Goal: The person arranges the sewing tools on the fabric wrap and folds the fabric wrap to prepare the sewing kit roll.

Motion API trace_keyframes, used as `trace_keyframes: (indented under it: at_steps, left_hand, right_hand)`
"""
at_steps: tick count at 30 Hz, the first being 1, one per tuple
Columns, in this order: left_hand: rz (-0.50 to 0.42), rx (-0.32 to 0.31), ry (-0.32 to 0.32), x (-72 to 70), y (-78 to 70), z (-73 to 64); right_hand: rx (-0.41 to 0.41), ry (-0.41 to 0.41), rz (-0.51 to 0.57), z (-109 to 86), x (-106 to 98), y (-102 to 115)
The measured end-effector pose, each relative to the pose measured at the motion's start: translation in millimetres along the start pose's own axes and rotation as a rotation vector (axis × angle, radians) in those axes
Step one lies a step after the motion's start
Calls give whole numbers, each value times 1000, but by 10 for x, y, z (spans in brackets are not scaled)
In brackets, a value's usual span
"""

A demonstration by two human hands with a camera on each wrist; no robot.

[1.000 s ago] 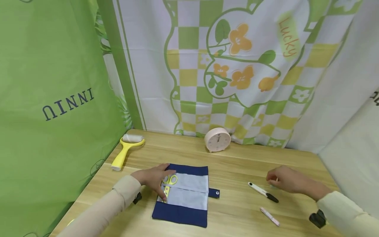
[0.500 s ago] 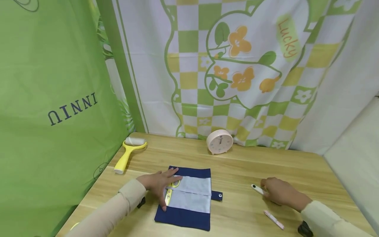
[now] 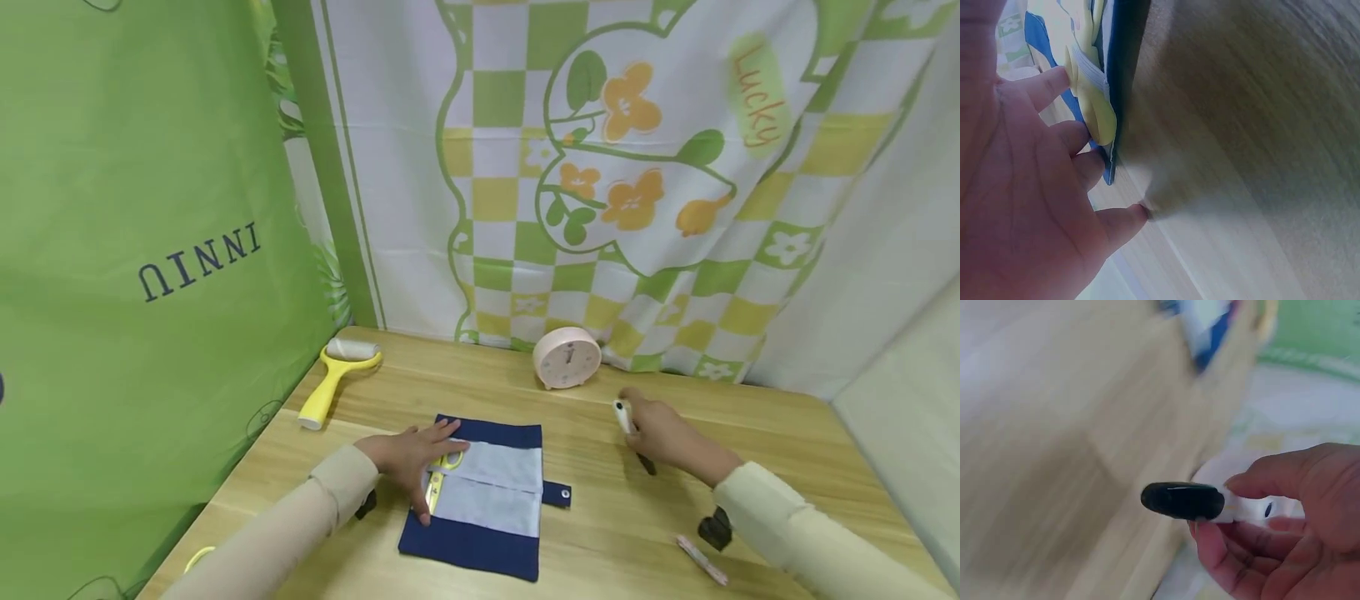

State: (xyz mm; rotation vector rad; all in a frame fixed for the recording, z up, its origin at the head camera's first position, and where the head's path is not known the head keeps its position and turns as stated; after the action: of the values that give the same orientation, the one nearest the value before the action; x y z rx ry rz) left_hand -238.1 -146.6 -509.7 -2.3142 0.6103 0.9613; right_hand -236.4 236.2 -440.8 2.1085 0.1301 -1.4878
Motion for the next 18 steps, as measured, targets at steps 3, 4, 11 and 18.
trace_keyframes:
  at_steps: [3, 4, 11, 18]
  left_hand:
    - [-6, -14, 2, -6, 15, 17]
    - [-4, -16, 6, -11, 7, 30]
    - [47, -27, 27, -101, -113, 140]
    - [47, -76, 28, -63, -34, 25]
  right_hand:
    - [-73, -5, 105, 362, -12, 424]
    - [-94, 0, 152, 471, 24, 556]
    - [-70, -50, 353, 963, 470, 1100]
    - [-15, -19, 368, 1194, 755, 1206]
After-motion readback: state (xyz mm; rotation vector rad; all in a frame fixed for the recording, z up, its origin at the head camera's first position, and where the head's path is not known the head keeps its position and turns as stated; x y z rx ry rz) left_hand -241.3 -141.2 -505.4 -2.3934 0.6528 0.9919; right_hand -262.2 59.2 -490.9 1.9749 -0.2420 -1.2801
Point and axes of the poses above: each hand's wrist, its own z-axis towards the middle knuckle, its own x-axis out of the palm, y = z × x, the point moved 3 cm from there along z, towards the middle knuckle, and after that the axes turned 14 degrees about y, right-handed, at the moved point
